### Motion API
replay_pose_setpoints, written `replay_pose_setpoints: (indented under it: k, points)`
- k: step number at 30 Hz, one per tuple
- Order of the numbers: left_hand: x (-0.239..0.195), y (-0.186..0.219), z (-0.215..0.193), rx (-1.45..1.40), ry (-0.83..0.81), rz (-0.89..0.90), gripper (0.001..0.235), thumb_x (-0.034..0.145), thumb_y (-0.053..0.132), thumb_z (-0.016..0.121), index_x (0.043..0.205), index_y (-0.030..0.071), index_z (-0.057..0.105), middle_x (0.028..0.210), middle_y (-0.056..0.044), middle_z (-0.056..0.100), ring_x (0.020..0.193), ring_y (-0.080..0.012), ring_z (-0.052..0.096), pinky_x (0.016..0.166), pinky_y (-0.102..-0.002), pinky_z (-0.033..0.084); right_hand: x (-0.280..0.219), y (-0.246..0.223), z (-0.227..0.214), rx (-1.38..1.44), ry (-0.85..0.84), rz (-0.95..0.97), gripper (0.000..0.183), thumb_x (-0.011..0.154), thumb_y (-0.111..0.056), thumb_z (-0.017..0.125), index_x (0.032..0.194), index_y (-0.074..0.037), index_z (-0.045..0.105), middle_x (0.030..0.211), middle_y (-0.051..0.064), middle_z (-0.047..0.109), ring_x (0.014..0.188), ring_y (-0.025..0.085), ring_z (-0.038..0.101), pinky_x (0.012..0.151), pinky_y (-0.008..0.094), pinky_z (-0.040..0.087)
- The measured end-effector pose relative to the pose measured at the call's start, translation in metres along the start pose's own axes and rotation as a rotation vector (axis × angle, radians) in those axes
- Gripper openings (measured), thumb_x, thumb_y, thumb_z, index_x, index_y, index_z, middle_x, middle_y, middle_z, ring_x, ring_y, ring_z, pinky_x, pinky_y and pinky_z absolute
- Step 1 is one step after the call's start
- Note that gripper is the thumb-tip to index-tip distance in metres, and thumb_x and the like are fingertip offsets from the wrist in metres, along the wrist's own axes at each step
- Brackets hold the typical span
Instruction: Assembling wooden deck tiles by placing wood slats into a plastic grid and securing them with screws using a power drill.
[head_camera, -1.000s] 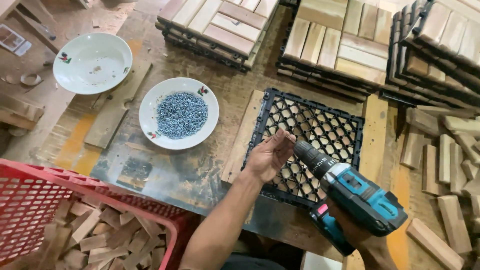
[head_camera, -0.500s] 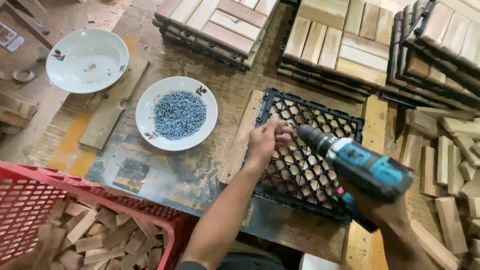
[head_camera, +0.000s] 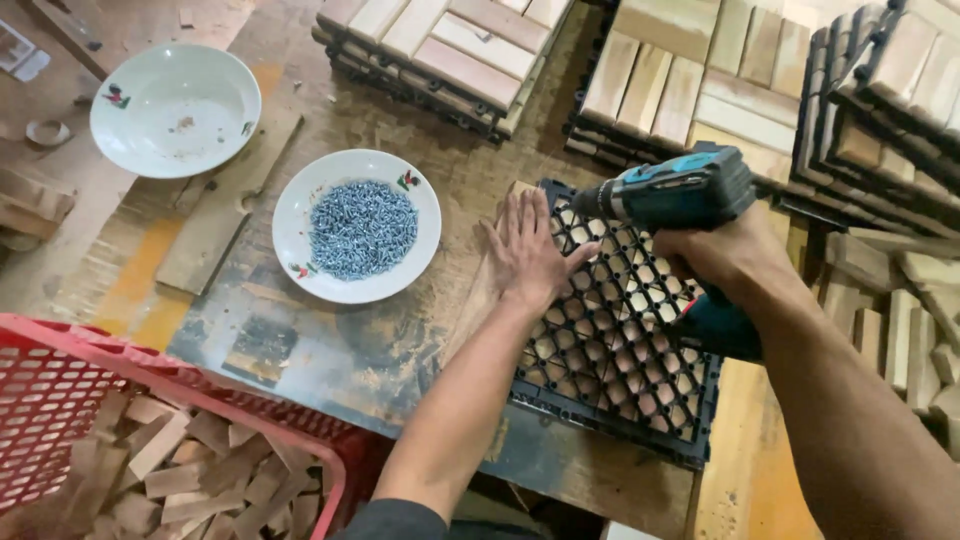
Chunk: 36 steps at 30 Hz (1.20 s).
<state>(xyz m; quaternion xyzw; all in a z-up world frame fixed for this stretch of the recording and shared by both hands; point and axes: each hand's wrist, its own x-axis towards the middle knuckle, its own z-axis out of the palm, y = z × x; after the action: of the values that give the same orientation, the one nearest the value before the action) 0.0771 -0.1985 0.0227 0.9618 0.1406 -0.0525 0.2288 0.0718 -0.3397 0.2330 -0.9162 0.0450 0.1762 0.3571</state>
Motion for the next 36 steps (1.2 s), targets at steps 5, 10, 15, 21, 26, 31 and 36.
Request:
replay_pose_setpoints:
  k: [5,10,15,21,26,31,36]
  points:
    - [-0.002,-0.001,0.009,-0.065,0.012,-0.037,0.122,0.073,0.093,0.028,0.163,0.017,-0.005,0.172,-0.004,-0.010,0.156,-0.0240,-0.019,0.114,-0.066,-0.025,0.007,-0.017,0.001,-0.122,-0.070,0.010,0.021,0.083,-0.003,0.073,0.102,-0.009,0.064,0.077,0.009,0.064,0.064,0.020,0.057,0.064,0.033,0.051]
    - [-0.008,0.001,-0.008,-0.051,-0.062,-0.050,0.122,0.071,0.093,0.022,0.163,0.018,-0.006,0.172,-0.002,-0.011,0.155,-0.0251,-0.023,0.114,-0.066,-0.025,0.013,-0.031,0.002,-0.229,-0.105,-0.019,0.038,0.084,-0.008,0.072,0.120,-0.013,0.064,0.084,0.010,0.065,0.069,0.021,0.057,0.064,0.036,0.051]
    - [-0.004,0.001,-0.001,-0.048,-0.027,-0.041,0.122,0.070,0.094,0.019,0.163,0.018,-0.003,0.172,-0.003,-0.006,0.156,-0.0267,-0.020,0.115,-0.068,-0.023,0.024,-0.034,0.000,-0.226,-0.153,-0.058,0.037,0.084,-0.006,0.071,0.120,-0.010,0.064,0.088,0.011,0.067,0.068,0.020,0.059,0.061,0.034,0.052]
    - [0.015,-0.001,0.008,-0.074,0.038,-0.040,0.124,0.074,0.091,0.045,0.163,0.015,0.003,0.172,-0.008,0.001,0.158,-0.0299,-0.012,0.110,-0.075,-0.023,0.049,-0.040,-0.004,-0.365,-0.220,-0.191,0.011,0.091,-0.013,0.070,0.100,-0.009,0.065,0.076,0.008,0.062,0.059,0.018,0.056,0.053,0.032,0.050]
    - [0.016,-0.008,-0.034,-0.223,-0.032,0.143,0.134,0.063,0.090,0.065,0.167,0.021,0.013,0.172,-0.011,0.015,0.160,-0.0375,0.003,0.115,-0.079,0.014,0.061,-0.054,-0.001,-0.326,-0.165,-0.110,0.008,0.072,-0.001,0.080,0.078,0.003,0.076,0.058,0.019,0.064,0.048,0.034,0.066,0.065,0.042,0.050]
    - [0.004,-0.002,-0.057,-0.289,-0.094,0.103,0.135,0.058,0.089,0.067,0.166,0.026,0.016,0.170,-0.008,0.020,0.157,-0.0375,0.011,0.117,-0.075,0.016,0.085,-0.041,0.006,-0.482,-0.169,-0.140,0.014,0.062,-0.020,0.084,0.064,-0.010,0.075,0.052,0.009,0.064,0.048,0.027,0.066,0.063,0.034,0.049]
    - [0.003,-0.002,-0.069,-0.274,-0.101,0.110,0.133,0.058,0.091,0.062,0.165,0.026,0.017,0.169,-0.008,0.022,0.157,-0.0378,0.011,0.118,-0.073,0.012,0.099,-0.045,0.008,-0.604,-0.172,-0.220,0.018,0.061,-0.027,0.082,0.071,-0.013,0.076,0.062,0.008,0.069,0.061,0.026,0.069,0.070,0.034,0.053]
